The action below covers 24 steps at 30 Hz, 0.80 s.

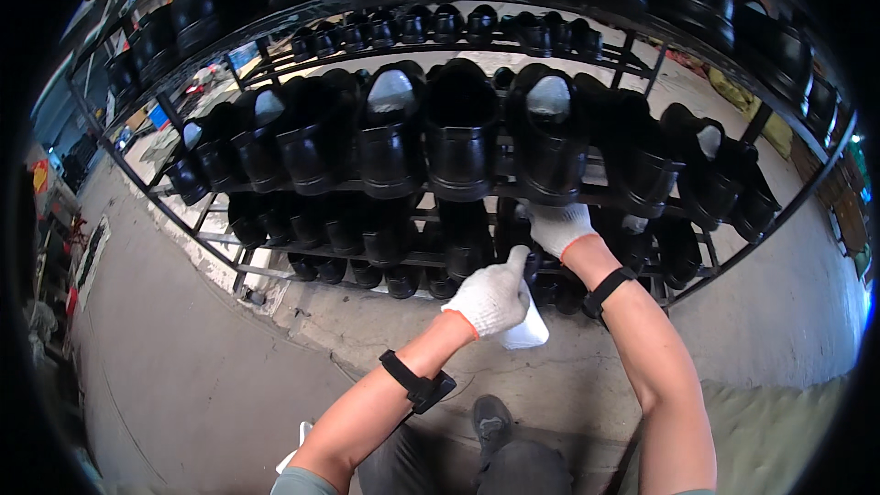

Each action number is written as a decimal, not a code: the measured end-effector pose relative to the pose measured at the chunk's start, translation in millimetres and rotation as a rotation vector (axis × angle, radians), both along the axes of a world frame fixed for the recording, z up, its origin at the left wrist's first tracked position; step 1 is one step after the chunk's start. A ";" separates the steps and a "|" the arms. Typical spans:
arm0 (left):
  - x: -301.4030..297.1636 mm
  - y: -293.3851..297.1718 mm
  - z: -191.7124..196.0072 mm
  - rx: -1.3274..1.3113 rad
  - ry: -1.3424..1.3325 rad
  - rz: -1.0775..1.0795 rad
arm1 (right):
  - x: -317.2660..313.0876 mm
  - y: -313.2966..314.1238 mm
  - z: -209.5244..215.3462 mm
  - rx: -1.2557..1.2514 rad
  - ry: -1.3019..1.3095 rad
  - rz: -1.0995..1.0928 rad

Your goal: Stuffing white padding material into black shoes on a multi-tiered rack.

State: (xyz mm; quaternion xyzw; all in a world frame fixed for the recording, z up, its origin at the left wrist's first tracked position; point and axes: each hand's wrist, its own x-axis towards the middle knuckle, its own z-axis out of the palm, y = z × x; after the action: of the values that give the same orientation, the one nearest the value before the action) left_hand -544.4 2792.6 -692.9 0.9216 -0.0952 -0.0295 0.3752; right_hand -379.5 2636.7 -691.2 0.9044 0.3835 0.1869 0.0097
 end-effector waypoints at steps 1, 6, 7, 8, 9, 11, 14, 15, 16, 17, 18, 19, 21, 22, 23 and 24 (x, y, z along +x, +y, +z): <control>-2.8 0.6 0.9 -0.012 -0.026 -0.015 | 0.6 -1.2 -4.5 0.049 -0.094 0.024; -49.3 90.6 17.5 -0.570 -0.065 0.321 | -129.6 14.6 76.7 0.600 0.597 0.345; -54.9 108.3 22.1 -0.696 0.033 0.427 | -150.3 16.8 82.5 0.561 0.654 0.500; -58.4 119.1 35.9 -0.913 0.248 0.502 | -164.4 25.8 90.4 0.450 0.520 0.561; -53.7 130.9 30.5 -1.157 0.249 0.486 | -177.4 37.1 98.5 0.344 0.374 0.626; -52.7 136.8 26.7 -1.344 0.161 0.564 | -164.8 58.2 64.3 0.511 0.231 0.640; -59.2 168.9 16.8 -0.961 -0.036 0.573 | -158.6 123.6 30.3 1.178 0.852 0.074; -57.3 182.4 -7.7 -0.549 -0.195 0.662 | -155.2 152.0 35.6 1.298 1.052 -0.040; -59.6 190.0 -30.0 -0.185 -0.293 0.694 | -141.4 175.5 30.6 1.125 0.967 -0.081; -61.1 186.6 -25.5 -0.101 -0.217 0.630 | -116.0 188.3 20.5 0.945 0.865 -0.128; -62.6 186.7 -28.1 -0.015 -0.271 0.658 | -102.3 206.2 16.6 0.681 0.364 0.108; -57.5 184.4 -24.0 -0.011 -0.282 0.617 | -87.9 222.0 7.6 0.418 -0.127 0.352; -53.2 188.9 -48.7 0.103 -0.384 0.639 | -70.6 262.7 0.7 -0.111 0.174 0.399; -59.9 192.4 -53.5 0.076 -0.351 0.748 | -50.1 281.8 -16.2 -0.272 0.217 0.526; -40.4 169.5 -14.9 -0.006 -0.402 0.628 | -3.4 244.8 33.2 -0.320 0.253 0.406; -55.6 175.9 -28.6 0.048 -0.397 0.654 | 3.8 264.9 -9.9 0.098 0.424 0.548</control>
State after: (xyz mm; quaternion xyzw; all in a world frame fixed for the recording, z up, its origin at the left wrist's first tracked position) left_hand -600.1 2968.6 -721.5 0.8996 0.1336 0.2683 0.3176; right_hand -375.7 2901.6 -701.0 0.7859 0.5961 0.0088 -0.1642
